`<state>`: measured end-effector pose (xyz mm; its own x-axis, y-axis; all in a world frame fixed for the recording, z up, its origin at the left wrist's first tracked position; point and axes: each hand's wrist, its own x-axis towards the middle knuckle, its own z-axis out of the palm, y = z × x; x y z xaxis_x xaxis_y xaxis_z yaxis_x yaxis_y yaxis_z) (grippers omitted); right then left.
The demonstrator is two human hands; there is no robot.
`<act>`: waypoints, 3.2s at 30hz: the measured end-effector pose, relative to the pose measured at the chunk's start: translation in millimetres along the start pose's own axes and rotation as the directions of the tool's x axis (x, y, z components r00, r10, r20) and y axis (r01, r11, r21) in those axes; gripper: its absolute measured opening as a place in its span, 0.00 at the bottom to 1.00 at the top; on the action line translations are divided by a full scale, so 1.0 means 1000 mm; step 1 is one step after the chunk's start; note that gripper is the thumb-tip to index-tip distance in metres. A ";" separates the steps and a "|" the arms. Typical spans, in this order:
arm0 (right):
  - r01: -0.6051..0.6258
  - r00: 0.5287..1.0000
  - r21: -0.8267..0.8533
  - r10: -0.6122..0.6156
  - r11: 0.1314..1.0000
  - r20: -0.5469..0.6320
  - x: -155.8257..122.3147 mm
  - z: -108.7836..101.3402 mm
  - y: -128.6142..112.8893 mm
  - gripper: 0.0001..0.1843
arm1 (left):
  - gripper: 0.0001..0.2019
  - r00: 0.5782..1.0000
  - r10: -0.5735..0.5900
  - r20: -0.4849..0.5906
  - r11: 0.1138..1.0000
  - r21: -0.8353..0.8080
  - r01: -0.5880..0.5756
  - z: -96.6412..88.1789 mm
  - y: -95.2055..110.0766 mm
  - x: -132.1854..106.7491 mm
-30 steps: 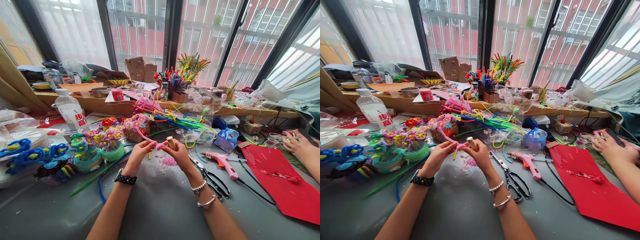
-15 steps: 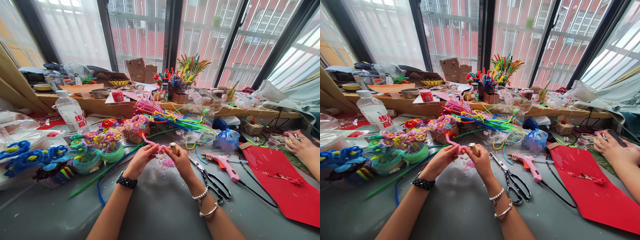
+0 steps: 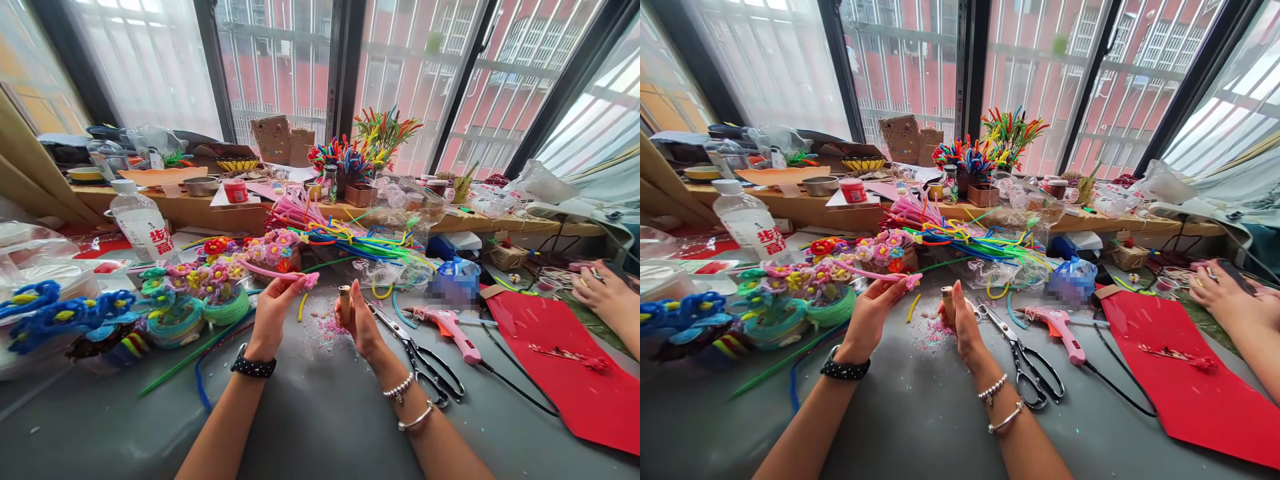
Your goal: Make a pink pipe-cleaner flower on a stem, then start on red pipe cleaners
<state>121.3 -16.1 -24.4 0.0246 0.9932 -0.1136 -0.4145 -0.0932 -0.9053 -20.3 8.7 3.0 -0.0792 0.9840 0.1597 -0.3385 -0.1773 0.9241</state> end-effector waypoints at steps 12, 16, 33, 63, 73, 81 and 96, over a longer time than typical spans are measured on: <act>-0.223 0.967 -0.083 0.231 0.971 0.104 0.021 0.048 0.005 0.30 | 0.09 0.976 0.189 -0.107 0.980 0.075 -0.182 -0.005 0.013 0.000; -0.211 0.971 -0.056 0.216 0.976 0.098 0.028 0.056 0.012 0.32 | 0.09 0.970 0.211 -0.121 0.973 0.120 -0.197 -0.011 0.014 0.002; -0.139 0.990 -0.041 0.140 0.989 0.021 0.029 0.057 0.023 0.30 | 0.10 0.970 0.207 -0.127 0.964 0.196 -0.180 -0.010 0.011 0.002; -0.151 0.983 -0.086 0.158 0.985 0.092 0.032 0.055 0.025 0.32 | 0.11 0.985 0.133 -0.111 0.977 0.179 -0.112 -0.007 0.013 -0.001; -0.126 0.987 -0.086 0.133 0.988 0.090 0.031 0.055 0.025 0.31 | 0.12 0.983 0.135 -0.121 0.974 0.198 -0.110 -0.008 0.013 -0.001; -0.103 0.993 -0.058 0.106 0.993 0.058 0.030 0.056 0.023 0.29 | 0.11 0.985 0.139 -0.102 0.975 0.188 -0.118 -0.007 0.014 -0.001; -0.041 0.998 -0.108 0.046 0.993 0.038 0.027 0.057 0.018 0.27 | 0.13 0.985 0.147 -0.095 0.975 0.184 -0.128 -0.008 0.012 -0.001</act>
<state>62.6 13.1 -20.3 -0.0285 0.9899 -0.1392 -0.3143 -0.1411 -0.9388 -31.6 5.4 11.0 -0.2167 0.9408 0.2605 -0.1475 -0.2954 0.9439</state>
